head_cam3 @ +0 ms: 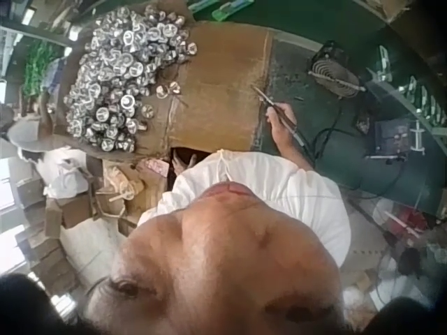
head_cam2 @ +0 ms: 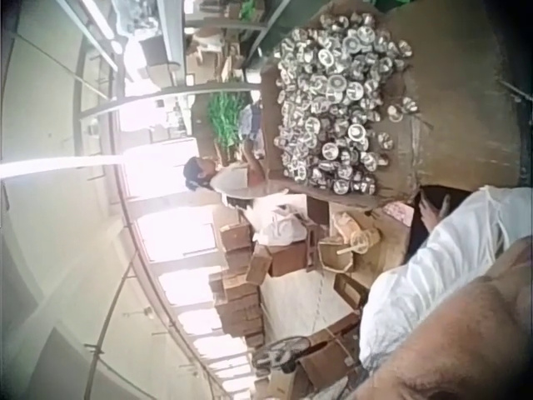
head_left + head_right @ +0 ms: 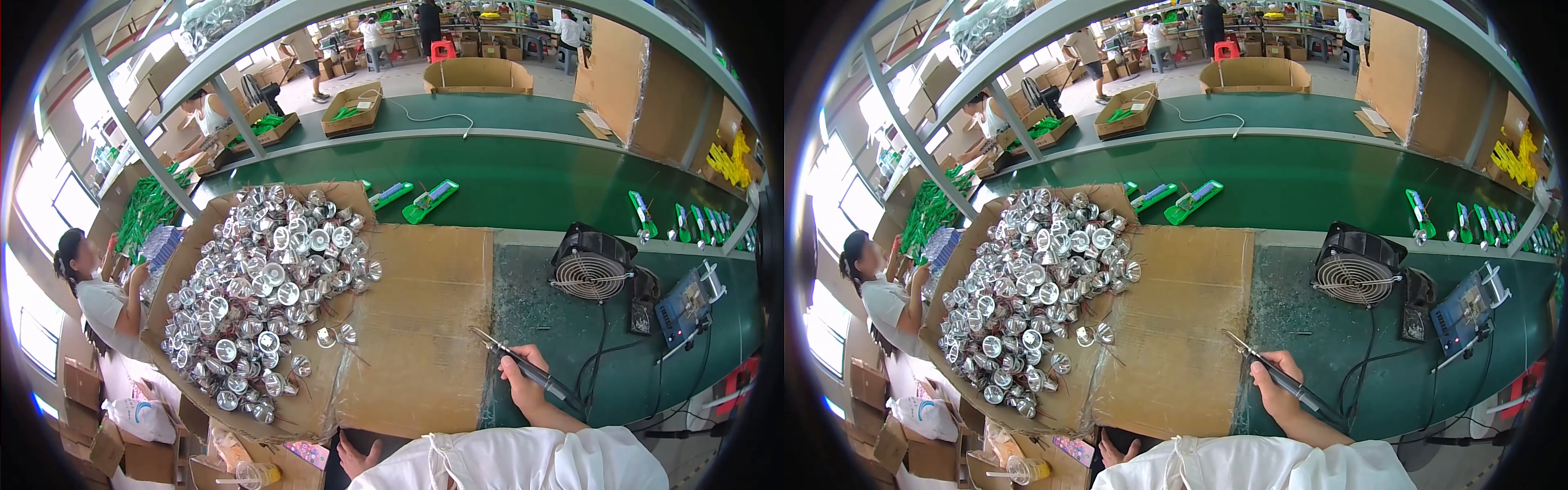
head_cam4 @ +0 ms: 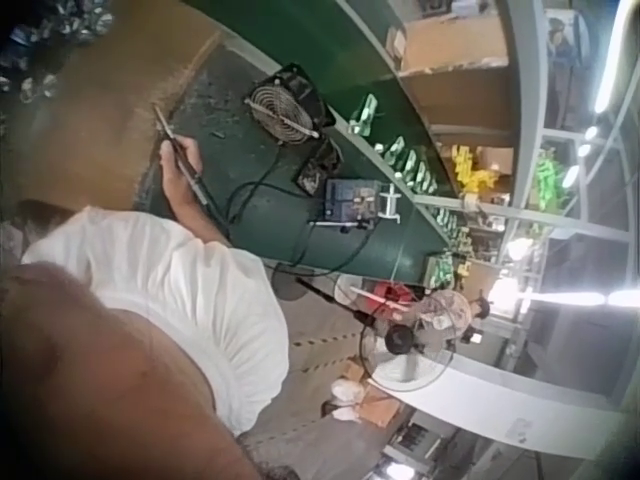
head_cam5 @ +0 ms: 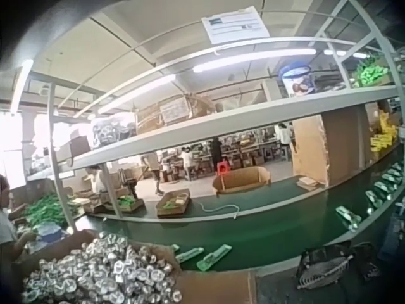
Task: Soldering electronic components and wires onto circuit boards for flashlight assembly.
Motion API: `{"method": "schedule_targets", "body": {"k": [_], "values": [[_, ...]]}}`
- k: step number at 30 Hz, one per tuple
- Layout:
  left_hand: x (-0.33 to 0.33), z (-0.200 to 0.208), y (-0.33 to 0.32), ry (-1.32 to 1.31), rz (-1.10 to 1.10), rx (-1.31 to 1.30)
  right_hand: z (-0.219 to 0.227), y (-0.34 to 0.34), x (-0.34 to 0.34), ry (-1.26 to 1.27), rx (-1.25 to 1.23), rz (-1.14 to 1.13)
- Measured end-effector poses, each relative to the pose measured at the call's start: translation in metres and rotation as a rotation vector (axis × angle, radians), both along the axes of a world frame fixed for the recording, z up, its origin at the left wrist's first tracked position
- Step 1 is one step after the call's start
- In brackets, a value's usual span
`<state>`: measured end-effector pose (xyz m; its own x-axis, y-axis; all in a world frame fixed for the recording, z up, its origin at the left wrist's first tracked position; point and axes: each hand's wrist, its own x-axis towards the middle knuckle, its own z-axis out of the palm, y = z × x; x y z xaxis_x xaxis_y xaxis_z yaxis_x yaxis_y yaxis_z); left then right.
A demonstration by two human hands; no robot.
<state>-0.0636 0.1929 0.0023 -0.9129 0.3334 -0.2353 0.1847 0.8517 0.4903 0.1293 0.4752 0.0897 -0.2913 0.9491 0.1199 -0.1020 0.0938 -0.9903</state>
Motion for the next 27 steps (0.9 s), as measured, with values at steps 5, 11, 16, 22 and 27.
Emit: {"method": "schedule_targets", "body": {"k": [5, 11, 16, 22, 27], "values": [[0.000, 0.000, -0.003, -0.021, -0.016, 0.001, -0.002, 0.000, 0.000, 0.055, -0.034, -0.006], [-0.001, -0.008, -0.005, 0.169, -0.114, 0.114, 0.005, -0.001, 0.000, 0.054, -0.032, 0.003], [0.000, 0.000, 0.004, 0.091, -0.195, 0.111, 0.008, 0.000, 0.003, 0.103, -0.039, -0.002], [-0.017, -0.027, 0.010, 0.212, -0.326, 0.012, 0.007, -0.001, 0.004, 0.063, -0.066, 0.015], [-0.024, -0.014, 0.010, 0.165, -0.412, -0.003, 0.009, 0.000, 0.006, 0.126, -0.094, 0.026]]}}
